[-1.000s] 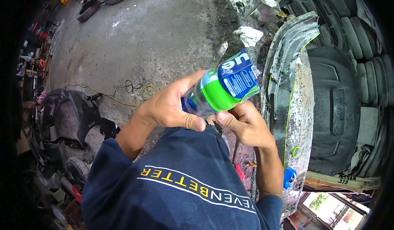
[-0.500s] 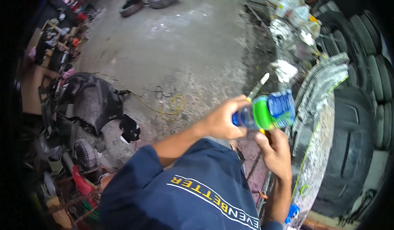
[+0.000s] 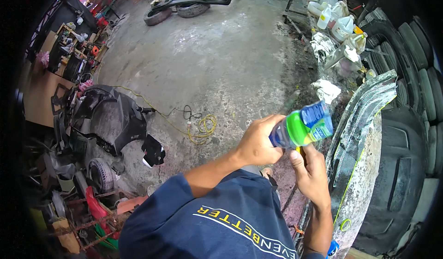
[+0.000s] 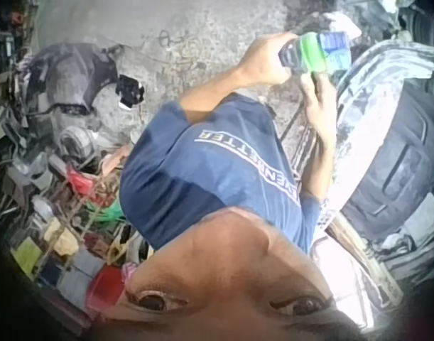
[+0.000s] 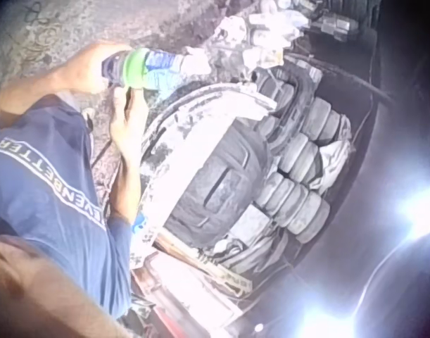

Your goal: The person mixes a blue liquid in a plastic cup by hand using a mixing tool and then wipes the surface of a carbon fiber car part with a blue cloth.

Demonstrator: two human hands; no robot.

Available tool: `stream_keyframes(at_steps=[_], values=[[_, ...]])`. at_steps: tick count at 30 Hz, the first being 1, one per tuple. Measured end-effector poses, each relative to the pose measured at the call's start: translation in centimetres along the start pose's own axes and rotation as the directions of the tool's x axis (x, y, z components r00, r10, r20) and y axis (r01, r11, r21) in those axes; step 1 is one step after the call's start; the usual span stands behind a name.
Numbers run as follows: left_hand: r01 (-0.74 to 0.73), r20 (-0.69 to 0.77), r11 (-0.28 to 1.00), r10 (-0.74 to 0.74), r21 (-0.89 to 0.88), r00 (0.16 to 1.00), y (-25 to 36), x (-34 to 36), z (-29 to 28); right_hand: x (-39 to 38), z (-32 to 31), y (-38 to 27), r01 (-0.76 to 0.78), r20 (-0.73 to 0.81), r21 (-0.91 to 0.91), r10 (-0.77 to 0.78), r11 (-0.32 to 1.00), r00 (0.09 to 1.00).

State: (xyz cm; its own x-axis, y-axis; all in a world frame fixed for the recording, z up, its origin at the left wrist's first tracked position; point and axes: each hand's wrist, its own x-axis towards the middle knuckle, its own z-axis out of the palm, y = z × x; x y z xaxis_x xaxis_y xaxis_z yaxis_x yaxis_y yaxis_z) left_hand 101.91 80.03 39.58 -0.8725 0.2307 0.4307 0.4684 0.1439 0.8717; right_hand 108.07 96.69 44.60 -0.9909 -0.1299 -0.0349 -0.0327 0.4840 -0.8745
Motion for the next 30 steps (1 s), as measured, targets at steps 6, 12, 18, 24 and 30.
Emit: stream_keyframes(at_steps=[6, 12, 18, 24, 30], values=[[0.238, 0.169, 0.957, -0.210, -0.165, 0.963, 0.1, -0.2, -2.0, 1.5, 0.1, 0.6, -0.096, 0.200, 0.197, 0.056, 0.976, 0.978], [0.364, 0.262, 0.894, -0.297, -0.262, 0.918, -1.1, -1.0, -3.3, 2.4, 1.3, 1.5, -0.140, 0.298, 0.335, 0.036, 0.932, 0.954], [0.253, 0.201, 0.933, -0.204, -0.257, 0.958, 0.5, -1.7, -3.7, 1.8, 0.5, 1.9, -0.267, 0.424, 0.381, 0.089, 0.885, 0.901], [0.240, 0.237, 0.950, -0.191, -0.199, 0.953, 1.0, -1.9, -4.4, 0.6, 1.2, 2.9, -0.251, 0.346, 0.556, 0.053, 0.792, 0.937], [0.363, 0.338, 0.889, -0.264, -0.278, 0.904, 0.7, -2.6, -4.7, 0.0, 1.9, 2.9, -0.291, 0.347, 0.561, 0.099, 0.775, 0.933]])
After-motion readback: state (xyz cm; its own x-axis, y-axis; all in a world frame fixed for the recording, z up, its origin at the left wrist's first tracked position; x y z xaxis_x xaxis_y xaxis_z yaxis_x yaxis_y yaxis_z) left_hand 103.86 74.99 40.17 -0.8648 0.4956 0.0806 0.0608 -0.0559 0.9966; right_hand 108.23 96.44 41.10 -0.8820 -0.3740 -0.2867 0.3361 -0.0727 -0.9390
